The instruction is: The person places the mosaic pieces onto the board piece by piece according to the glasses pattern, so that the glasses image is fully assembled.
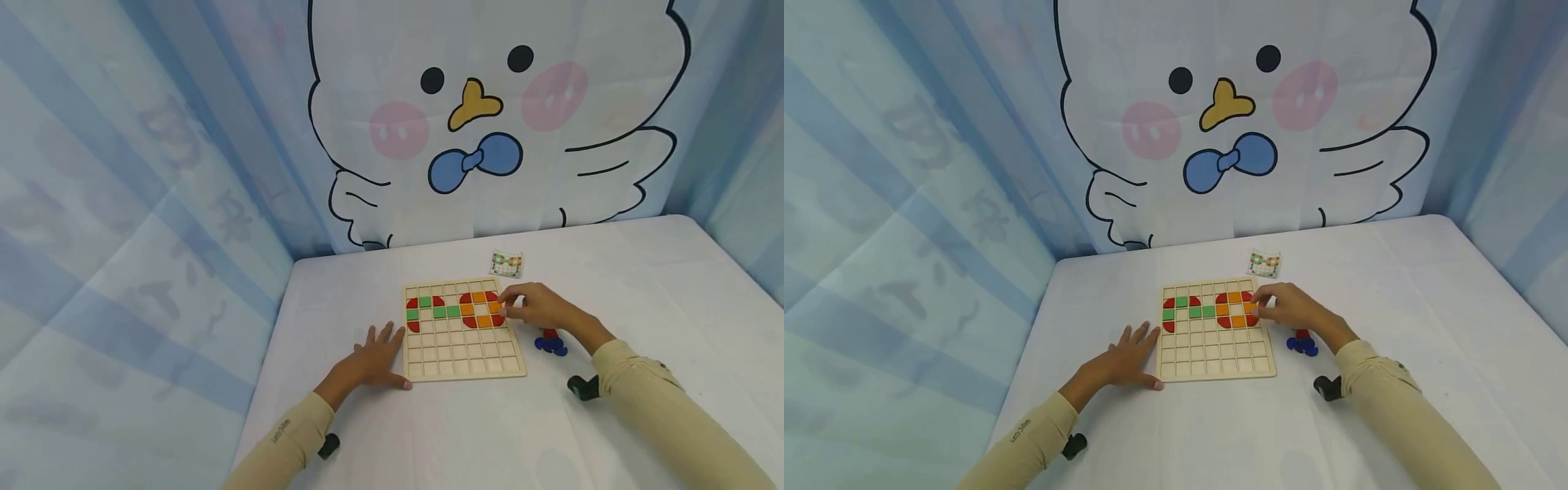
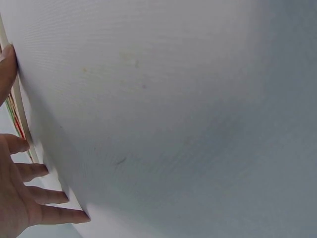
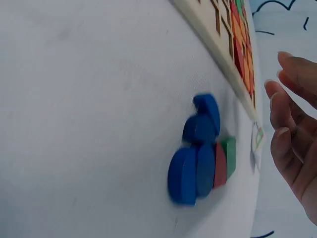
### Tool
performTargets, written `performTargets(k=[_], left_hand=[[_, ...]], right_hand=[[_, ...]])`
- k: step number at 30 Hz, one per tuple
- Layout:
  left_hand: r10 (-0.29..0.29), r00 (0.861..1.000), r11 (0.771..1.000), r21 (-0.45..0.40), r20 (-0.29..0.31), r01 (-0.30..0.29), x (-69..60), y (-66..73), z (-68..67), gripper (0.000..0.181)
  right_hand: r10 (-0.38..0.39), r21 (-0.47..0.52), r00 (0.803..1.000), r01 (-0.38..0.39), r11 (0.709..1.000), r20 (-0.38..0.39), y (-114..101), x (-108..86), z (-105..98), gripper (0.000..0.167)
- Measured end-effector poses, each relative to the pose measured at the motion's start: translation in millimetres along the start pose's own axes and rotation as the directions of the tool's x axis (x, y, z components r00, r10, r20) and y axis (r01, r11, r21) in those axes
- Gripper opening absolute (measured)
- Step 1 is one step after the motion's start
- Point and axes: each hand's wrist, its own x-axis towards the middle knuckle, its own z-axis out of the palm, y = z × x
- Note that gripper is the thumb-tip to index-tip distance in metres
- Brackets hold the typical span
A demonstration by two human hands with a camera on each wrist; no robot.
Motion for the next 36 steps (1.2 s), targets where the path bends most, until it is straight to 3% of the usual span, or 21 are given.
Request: performTargets(k=[8,13,20,30,36], left_hand=[[0.000,1.000,1.000,-0.018,0.008,0.000,-2.7,1.3,-2.7,0.114],[-0.009,1.000,1.000,-0.013,0.006,0.009,-3.4,1.5,-1.3,0.114],[-0.003,1.000,1.000,-0.013,0.006,0.003,-3.1,0.0,-1.3,0.114],[-0.003,1.000,1.000,0.003,0.009,0.003,-0.4,-0.8,-0.8,0.115],[-0.006,1.000,1.000,0.006,0.006,0.006,-0.3,-0.2,-0.1,0.115]], right_hand=[[0.215,-0.167,0.977,-0.209,0.964,0.017,24,-27.9,-12,0.038],[0.290,-0.200,0.957,-0.281,0.939,0.013,31,-36.5,-10,0.043],[0.301,-0.166,0.953,-0.302,0.939,-0.029,31,-43.2,-9,0.047],[0.319,-0.158,0.947,-0.321,0.934,-0.036,30,-43.6,-9,0.034],[0.317,-0.158,0.947,-0.320,0.934,-0.046,30,-42.5,-8,0.044]])
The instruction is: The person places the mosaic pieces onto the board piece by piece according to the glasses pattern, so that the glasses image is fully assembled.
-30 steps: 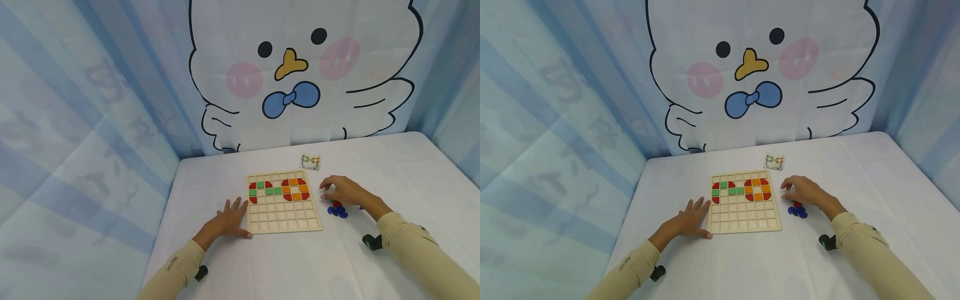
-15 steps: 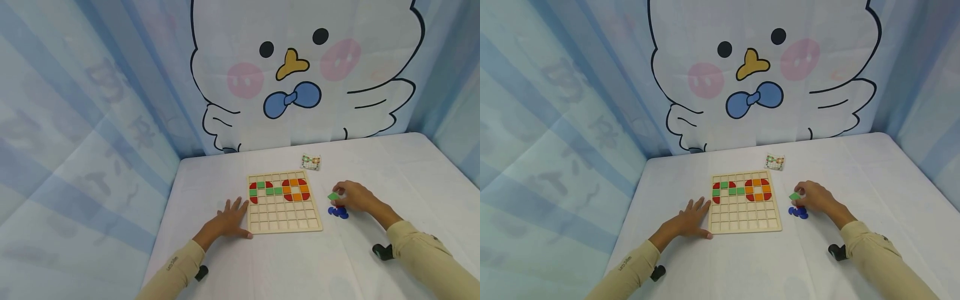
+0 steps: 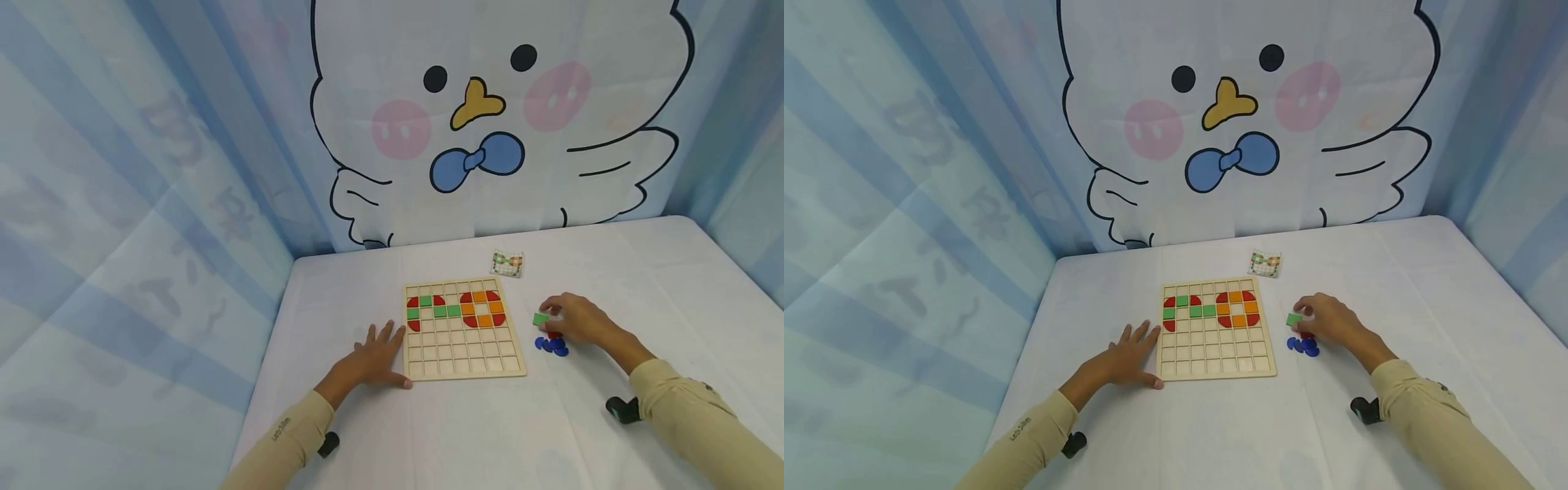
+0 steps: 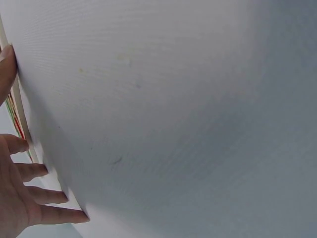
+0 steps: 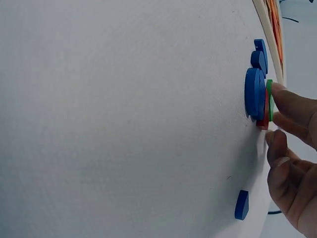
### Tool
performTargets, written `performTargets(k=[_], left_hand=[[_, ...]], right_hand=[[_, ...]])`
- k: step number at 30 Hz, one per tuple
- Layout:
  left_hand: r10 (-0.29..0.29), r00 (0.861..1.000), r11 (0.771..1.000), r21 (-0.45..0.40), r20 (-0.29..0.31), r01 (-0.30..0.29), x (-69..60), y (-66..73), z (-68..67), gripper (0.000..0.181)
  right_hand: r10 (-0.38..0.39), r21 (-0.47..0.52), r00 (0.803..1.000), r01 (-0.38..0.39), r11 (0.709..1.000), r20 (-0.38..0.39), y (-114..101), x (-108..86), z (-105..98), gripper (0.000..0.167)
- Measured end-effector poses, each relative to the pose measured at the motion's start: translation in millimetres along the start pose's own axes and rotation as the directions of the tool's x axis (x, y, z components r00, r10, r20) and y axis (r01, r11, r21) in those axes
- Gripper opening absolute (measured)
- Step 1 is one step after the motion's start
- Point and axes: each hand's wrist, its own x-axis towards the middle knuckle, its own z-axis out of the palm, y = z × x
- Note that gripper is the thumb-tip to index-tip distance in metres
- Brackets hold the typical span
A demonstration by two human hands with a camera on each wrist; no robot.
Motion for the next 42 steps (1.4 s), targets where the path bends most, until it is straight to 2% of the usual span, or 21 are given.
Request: performTargets(k=[4,10,15,18,23,27,32,35,39,42], left_hand=[[-0.003,1.000,1.000,0.002,-0.001,0.003,0.8,0.0,0.6,0.115],[-0.002,1.000,1.000,0.004,0.004,0.002,1.4,-0.3,1.5,0.115],[0.003,1.000,1.000,-0.007,-0.003,-0.003,0.7,-0.3,1.4,0.115],[0.004,1.000,1.000,-0.015,-0.006,-0.004,0.1,0.0,0.9,0.114],[0.002,1.000,1.000,-0.016,-0.001,-0.002,-1.0,0.6,0.2,0.114],[0.002,1.000,1.000,-0.012,0.001,-0.002,-0.5,0.5,-0.1,0.115],[0.004,1.000,1.000,-0.010,0.001,-0.004,-0.8,0.0,-1.3,0.115],[0.002,1.000,1.000,-0.014,0.002,-0.002,-1.2,0.0,-1.7,0.115],[0.000,1.000,1.000,-0.008,0.002,0.000,-1.9,0.7,-2.7,0.114],[0.001,1.000,1.000,-0.002,0.002,-0.001,-3.1,2.1,-4.3,0.113]], right_hand=[[-0.016,-0.003,1.000,0.016,1.000,-0.007,1,1.6,2,0.042],[-0.081,-0.025,0.997,0.081,0.996,-0.008,3,2.9,3,0.038],[-0.138,-0.027,0.990,0.139,0.990,0.033,-2,3.9,-2,0.027],[-0.152,0.005,0.987,0.152,0.988,0.060,-8,4.4,-6,0.027],[-0.211,0.124,0.976,0.203,0.971,0.055,-20,6.9,-2,0.030],[-0.302,0.191,0.953,0.290,0.938,0.035,-35,11.9,6,0.023],[-0.413,0.260,0.910,0.391,0.883,0.031,-61,23.7,18,0.020],[-0.447,0.259,0.894,0.427,0.866,0.024,-78,33.2,27,0.019],[-0.483,0.282,0.874,0.450,0.848,0.059,-97,44.2,38,0.022],[-0.533,0.311,0.841,0.484,0.818,0.092,-109,50.2,45,0.024]])
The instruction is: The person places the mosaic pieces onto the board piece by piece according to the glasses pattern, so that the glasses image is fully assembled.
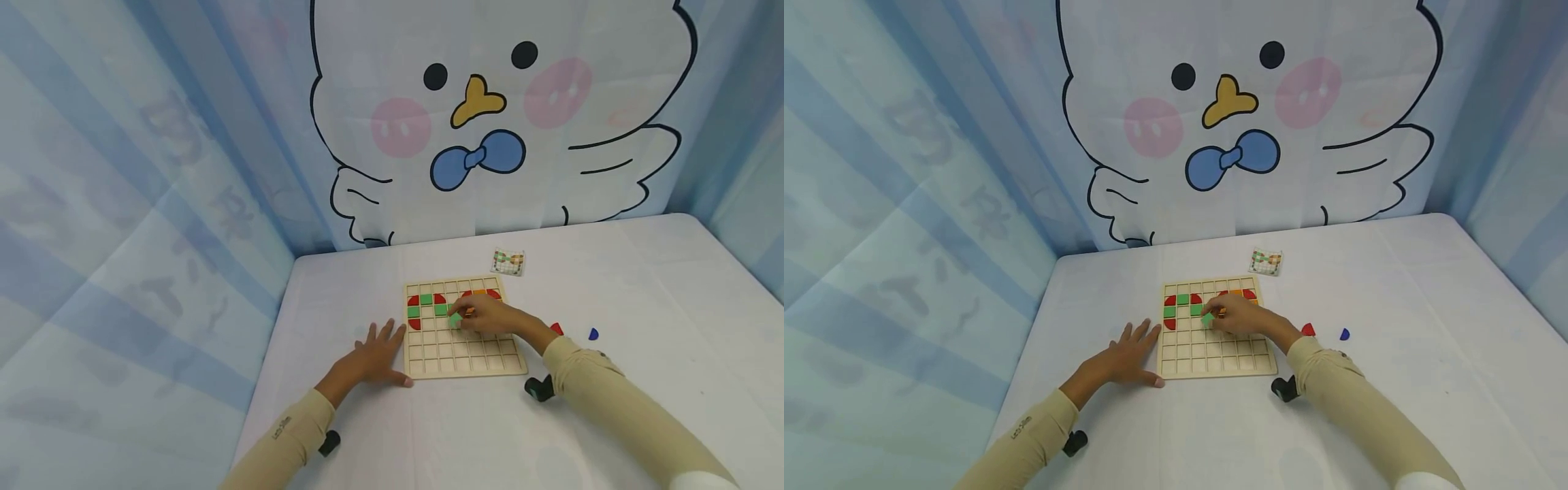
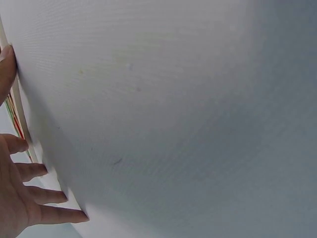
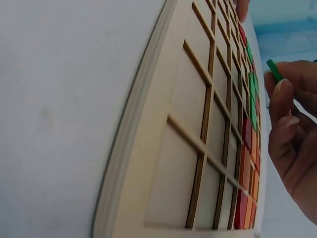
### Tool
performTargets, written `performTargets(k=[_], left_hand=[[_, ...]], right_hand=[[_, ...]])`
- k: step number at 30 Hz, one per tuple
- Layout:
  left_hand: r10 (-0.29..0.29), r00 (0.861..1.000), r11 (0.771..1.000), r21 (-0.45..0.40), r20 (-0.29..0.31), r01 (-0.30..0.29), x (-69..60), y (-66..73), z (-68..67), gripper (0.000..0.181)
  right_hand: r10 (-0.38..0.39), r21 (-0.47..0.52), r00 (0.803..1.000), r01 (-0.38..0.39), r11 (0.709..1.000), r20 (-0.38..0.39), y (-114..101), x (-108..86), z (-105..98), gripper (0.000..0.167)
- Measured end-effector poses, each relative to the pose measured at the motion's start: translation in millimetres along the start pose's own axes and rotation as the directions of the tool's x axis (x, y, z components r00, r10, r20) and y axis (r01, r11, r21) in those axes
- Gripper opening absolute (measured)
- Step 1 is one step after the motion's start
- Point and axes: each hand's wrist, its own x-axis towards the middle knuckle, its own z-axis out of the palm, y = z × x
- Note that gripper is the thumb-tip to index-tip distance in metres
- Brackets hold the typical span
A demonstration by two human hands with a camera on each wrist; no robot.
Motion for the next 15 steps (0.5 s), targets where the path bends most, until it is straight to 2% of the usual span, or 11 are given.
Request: performTargets(k=[5,11,15], left_hand=[[-0.004,1.000,1.000,0.001,0.008,0.004,-0.8,1.8,-2.1,0.112],[0.007,1.000,1.000,-0.002,0.011,-0.007,2.2,-1.8,0.6,0.113],[0.011,1.000,1.000,-0.003,0.013,-0.010,2.5,-2.5,0.9,0.114]], right_hand=[[-0.002,-0.034,1.000,0.002,0.999,0.011,-7,17.6,10,0.022],[0.071,-0.080,0.996,-0.075,0.994,-0.051,-13,32.3,22,0.017],[0.124,-0.085,0.990,-0.130,0.988,-0.071,-18,38.4,30,0.022]])
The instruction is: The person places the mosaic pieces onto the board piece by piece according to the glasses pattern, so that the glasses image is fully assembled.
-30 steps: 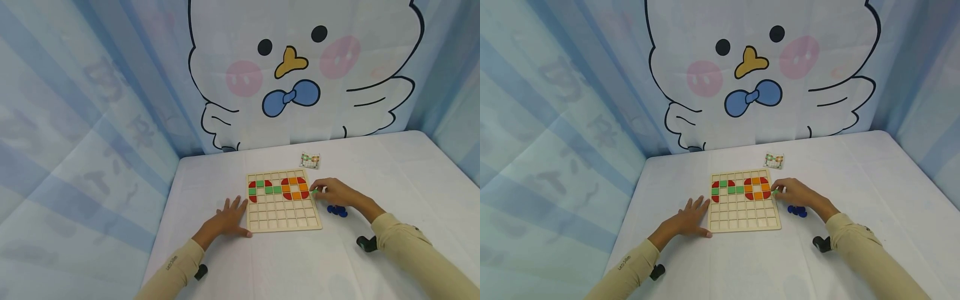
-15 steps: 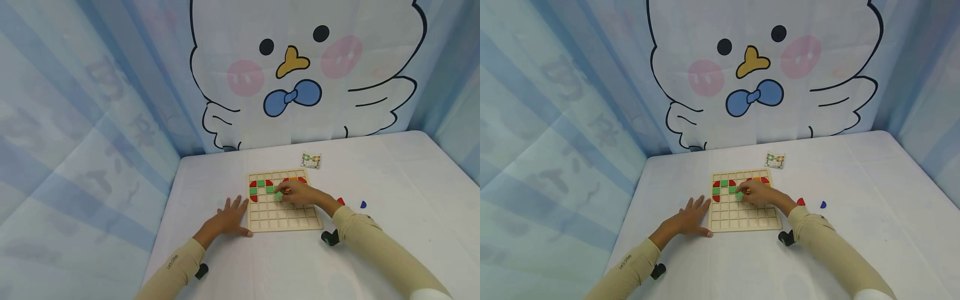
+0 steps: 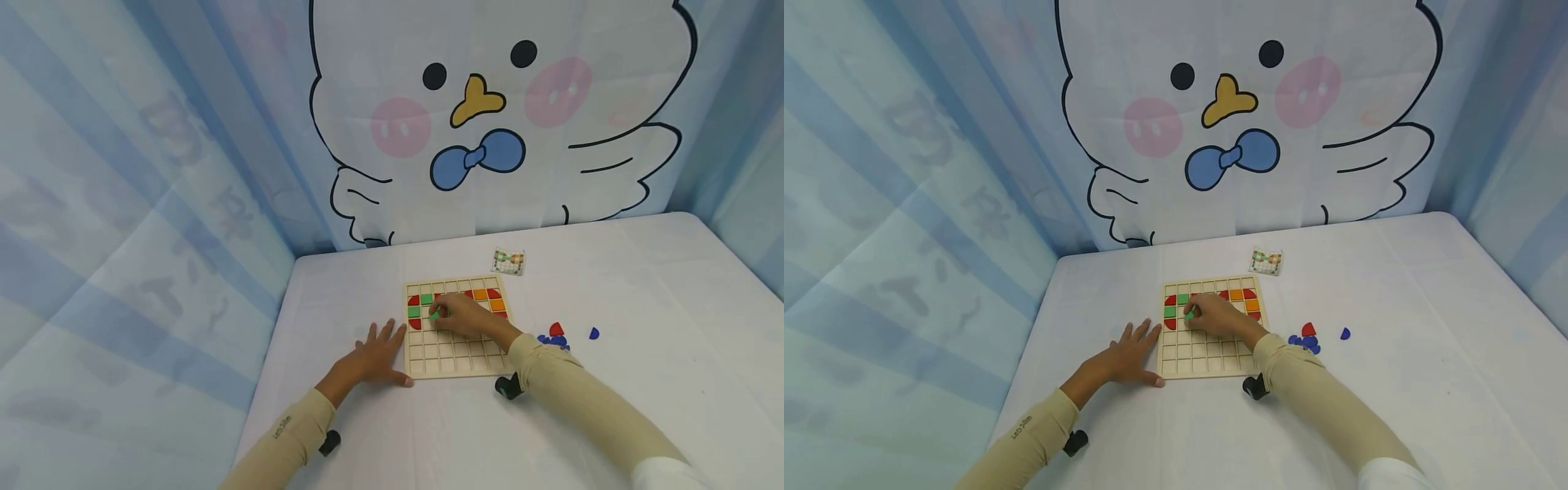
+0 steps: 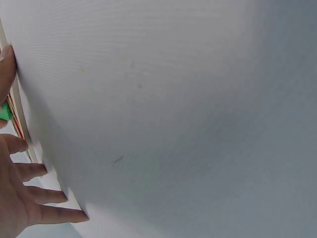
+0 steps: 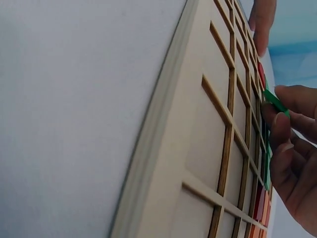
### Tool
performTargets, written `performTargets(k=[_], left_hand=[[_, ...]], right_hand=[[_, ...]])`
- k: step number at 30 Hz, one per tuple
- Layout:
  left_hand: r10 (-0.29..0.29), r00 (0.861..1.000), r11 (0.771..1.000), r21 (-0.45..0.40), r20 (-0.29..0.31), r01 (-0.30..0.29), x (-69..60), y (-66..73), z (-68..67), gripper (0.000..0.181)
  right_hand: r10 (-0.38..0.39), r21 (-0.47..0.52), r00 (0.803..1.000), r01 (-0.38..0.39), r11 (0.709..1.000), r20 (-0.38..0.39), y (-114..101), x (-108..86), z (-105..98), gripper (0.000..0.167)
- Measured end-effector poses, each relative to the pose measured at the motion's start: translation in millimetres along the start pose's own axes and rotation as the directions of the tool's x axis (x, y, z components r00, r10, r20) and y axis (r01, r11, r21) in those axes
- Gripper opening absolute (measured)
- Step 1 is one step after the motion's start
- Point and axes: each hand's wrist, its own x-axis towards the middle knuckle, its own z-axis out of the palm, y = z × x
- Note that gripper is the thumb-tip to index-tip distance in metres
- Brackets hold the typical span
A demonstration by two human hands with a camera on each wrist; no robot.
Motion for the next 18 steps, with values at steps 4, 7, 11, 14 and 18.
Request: performTargets(k=[4,7,11,14,18], left_hand=[[-0.001,1.000,1.000,-0.005,0.001,0.001,-1.9,1.3,-2.3,0.113],[-0.002,1.000,1.000,-0.003,-0.001,0.002,-3.7,2.3,-3.7,0.112],[-0.003,1.000,1.000,-0.005,-0.003,0.003,-5.3,3.0,-4.6,0.112],[-0.001,1.000,1.000,-0.006,-0.002,0.001,-5.6,3.4,-5.0,0.112],[-0.003,1.000,1.000,-0.007,-0.001,0.003,-5.2,3.0,-5.1,0.112]], right_hand=[[0.004,0.019,1.000,-0.004,1.000,0.029,-4,3.6,5,0.027],[-0.030,-0.006,0.999,0.030,1.000,0.039,-6,6.0,7,0.027],[-0.049,-0.072,0.999,0.050,0.996,0.016,-7,8.6,10,0.025],[-0.024,-0.103,1.000,0.025,0.994,0.006,-7,9.7,12,0.025],[0.005,-0.131,1.000,-0.007,0.991,-0.020,-9,10.3,14,0.024]])
